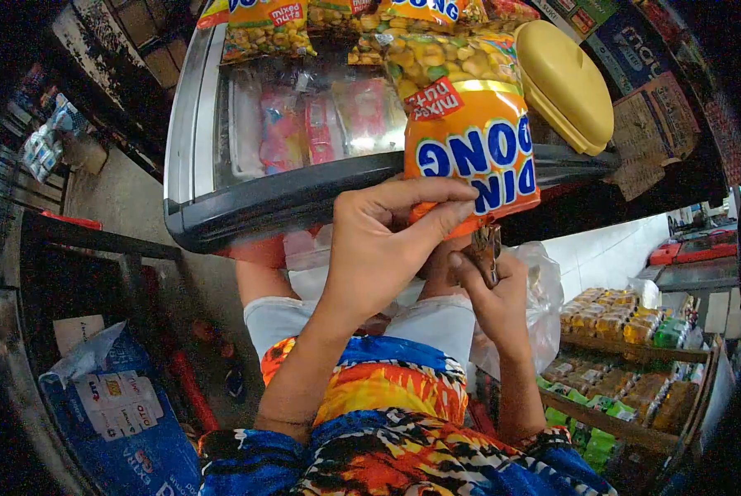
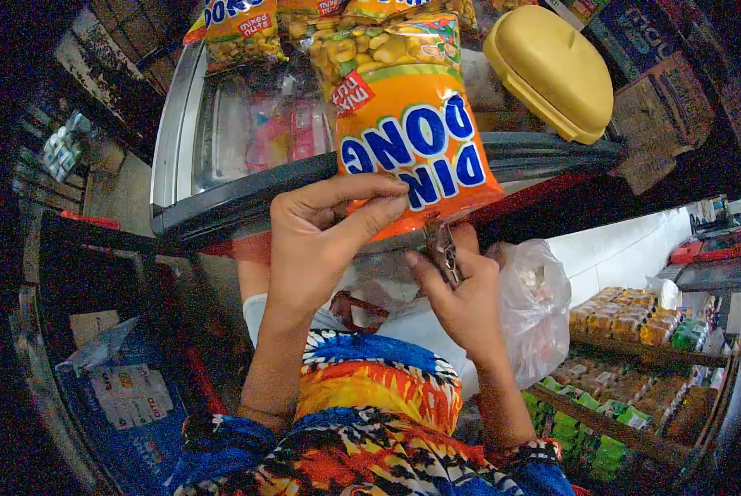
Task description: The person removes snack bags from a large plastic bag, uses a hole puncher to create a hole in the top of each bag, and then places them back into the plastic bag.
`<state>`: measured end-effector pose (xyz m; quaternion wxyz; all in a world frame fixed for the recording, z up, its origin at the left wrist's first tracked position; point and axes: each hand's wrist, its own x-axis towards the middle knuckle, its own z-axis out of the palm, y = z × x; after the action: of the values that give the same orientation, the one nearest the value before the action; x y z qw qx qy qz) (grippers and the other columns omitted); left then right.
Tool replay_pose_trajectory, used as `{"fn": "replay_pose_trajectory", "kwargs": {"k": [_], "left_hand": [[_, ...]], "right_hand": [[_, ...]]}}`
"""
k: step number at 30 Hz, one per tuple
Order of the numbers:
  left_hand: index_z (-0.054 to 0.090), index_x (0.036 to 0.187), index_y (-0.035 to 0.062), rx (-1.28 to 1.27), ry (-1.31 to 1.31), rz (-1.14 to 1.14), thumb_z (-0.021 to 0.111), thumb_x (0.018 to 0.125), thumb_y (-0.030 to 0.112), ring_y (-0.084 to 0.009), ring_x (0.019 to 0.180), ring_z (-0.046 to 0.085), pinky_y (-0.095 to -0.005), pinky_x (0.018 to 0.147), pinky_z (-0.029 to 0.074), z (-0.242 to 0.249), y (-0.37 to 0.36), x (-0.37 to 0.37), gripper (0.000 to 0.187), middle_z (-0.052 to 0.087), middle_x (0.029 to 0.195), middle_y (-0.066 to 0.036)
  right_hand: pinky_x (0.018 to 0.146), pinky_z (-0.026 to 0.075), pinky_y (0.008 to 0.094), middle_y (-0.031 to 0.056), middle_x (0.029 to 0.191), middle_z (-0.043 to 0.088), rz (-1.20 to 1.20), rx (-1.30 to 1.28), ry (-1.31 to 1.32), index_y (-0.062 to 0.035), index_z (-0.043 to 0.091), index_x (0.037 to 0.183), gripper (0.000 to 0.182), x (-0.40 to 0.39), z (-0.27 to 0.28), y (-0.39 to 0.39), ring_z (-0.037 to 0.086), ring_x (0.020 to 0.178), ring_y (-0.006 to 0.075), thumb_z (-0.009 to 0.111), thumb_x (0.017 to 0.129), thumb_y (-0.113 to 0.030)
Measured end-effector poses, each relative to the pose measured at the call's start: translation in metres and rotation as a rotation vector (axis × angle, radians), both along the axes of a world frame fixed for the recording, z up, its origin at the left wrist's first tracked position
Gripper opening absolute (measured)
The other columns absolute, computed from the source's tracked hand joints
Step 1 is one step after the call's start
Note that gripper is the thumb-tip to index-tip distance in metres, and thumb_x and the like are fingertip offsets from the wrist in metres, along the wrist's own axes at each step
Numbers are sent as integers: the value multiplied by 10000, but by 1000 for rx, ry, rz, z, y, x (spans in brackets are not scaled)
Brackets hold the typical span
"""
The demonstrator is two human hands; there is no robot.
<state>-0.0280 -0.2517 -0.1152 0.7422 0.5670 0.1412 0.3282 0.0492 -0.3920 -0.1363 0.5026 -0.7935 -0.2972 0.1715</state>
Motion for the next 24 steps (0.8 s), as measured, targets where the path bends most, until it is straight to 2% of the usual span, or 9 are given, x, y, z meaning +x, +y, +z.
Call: {"fn": "replay_pose_trajectory", "kwargs": {"k": [10,14,20,22,24], "left_hand": [[686,916,-17,-15,12,-32,670,789,6,-114,800,637,-231,734,507,-1,2,-1,130,681,874,-76],[699,915,0,-14,-26,-18,671,796,28,-91,756,621,-213,659,502,-3,2,0,126,681,873,-64],[699,915,0,23,-43,11,670,796,29,-89,767,620,-218,673,504,-3,2,1,126,685,872,-67],[685,923,-12,27,-9,-18,677,784,11,-114,810,634,-238,744,509,-2,3,-1,141,682,883,-76],[686,925,-10,19,-2,-27,678,783,13,-115,813,635,-239,747,509,-1,4,-1,143,682,885,-75]], "right_hand": [[506,398,239,9,574,573,-26,21,206,21,611,711,239,-1,9,-2,493,533,64,632,853,-170],[505,398,242,16,564,572,-28,-21,125,21,611,706,243,2,12,-5,490,527,69,630,854,-170],[472,372,260,17,517,533,1,-77,20,29,591,683,252,-2,12,-3,452,489,69,648,839,-160],[462,365,264,12,504,518,-1,-56,17,29,582,673,257,-2,10,-3,441,478,69,652,836,-158],[453,367,269,7,491,502,11,-73,-13,21,570,653,268,0,8,-4,439,472,67,647,840,-155]]}}
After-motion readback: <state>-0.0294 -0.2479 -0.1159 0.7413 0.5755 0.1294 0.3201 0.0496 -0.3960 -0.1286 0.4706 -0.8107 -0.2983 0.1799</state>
